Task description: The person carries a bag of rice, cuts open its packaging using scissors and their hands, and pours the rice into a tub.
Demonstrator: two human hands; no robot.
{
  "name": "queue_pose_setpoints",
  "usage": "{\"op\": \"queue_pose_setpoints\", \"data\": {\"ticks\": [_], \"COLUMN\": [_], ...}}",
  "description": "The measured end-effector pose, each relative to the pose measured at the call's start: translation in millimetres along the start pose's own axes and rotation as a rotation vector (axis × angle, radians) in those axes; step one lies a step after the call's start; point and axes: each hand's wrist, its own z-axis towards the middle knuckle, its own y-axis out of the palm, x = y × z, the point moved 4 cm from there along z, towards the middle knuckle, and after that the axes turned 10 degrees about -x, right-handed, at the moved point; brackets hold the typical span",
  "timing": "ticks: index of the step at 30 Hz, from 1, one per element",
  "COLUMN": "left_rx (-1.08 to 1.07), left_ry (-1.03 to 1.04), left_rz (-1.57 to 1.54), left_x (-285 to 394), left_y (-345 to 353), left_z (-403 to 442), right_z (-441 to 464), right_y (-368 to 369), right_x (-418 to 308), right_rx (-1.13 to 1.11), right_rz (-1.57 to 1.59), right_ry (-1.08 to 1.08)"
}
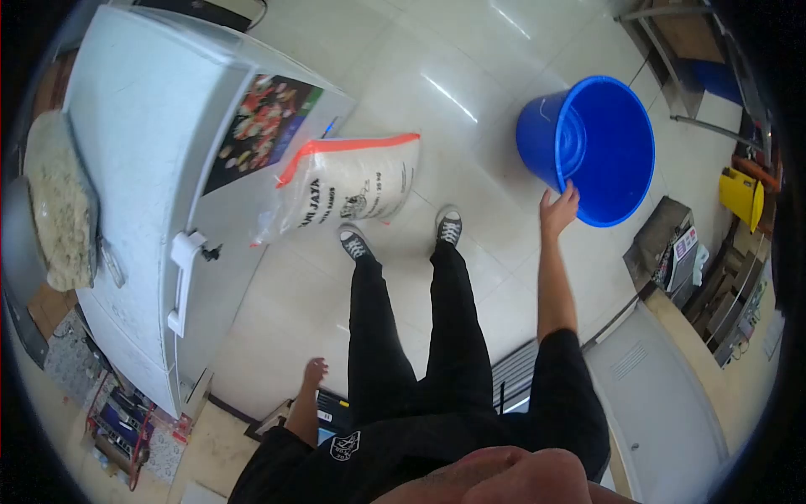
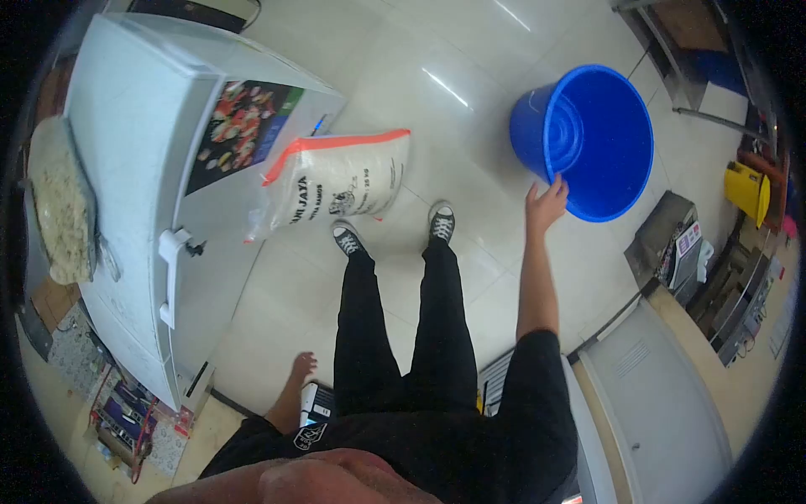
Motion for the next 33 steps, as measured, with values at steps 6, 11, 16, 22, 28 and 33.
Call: {"op": "queue_pose_setpoints", "data": {"ticks": [6,11,16,22,28,33], "left_rx": [0.061,-0.087,-0.012,-0.153,0.837,1.341], "left_ry": [-0.033,0.005,-0.297,0.759,1.393,1.153], "left_rz": [0.07,-0.019,0.755,0.138,0.622,0.873], "left_x": [-40.4,32.3,111.0,331.1,497.4,574.6], "left_y": [169.9,211.2,197.8,224.6,58.8,-63.5], "left_z": [31.7,8.3,-14.0,-183.5,-342.8,-319.6], "right_z": [62.5,-2.4,-91.9,-173.7,-374.7,-446.3], "right_y": [59.9,72.0,115.5,106.9,4.8,-20.2], "right_x": [36.8,-15.8,-55.7,-74.9,-29.3,-19.5], "right_rx": [-0.635,-0.766,-0.768,-0.846,-0.729,-0.649], "right_rz": [-0.211,-0.139,0.12,0.223,0.096,0.295], "right_ry": [0.224,-0.035,-0.305,-0.443,-0.031,0.297]}}
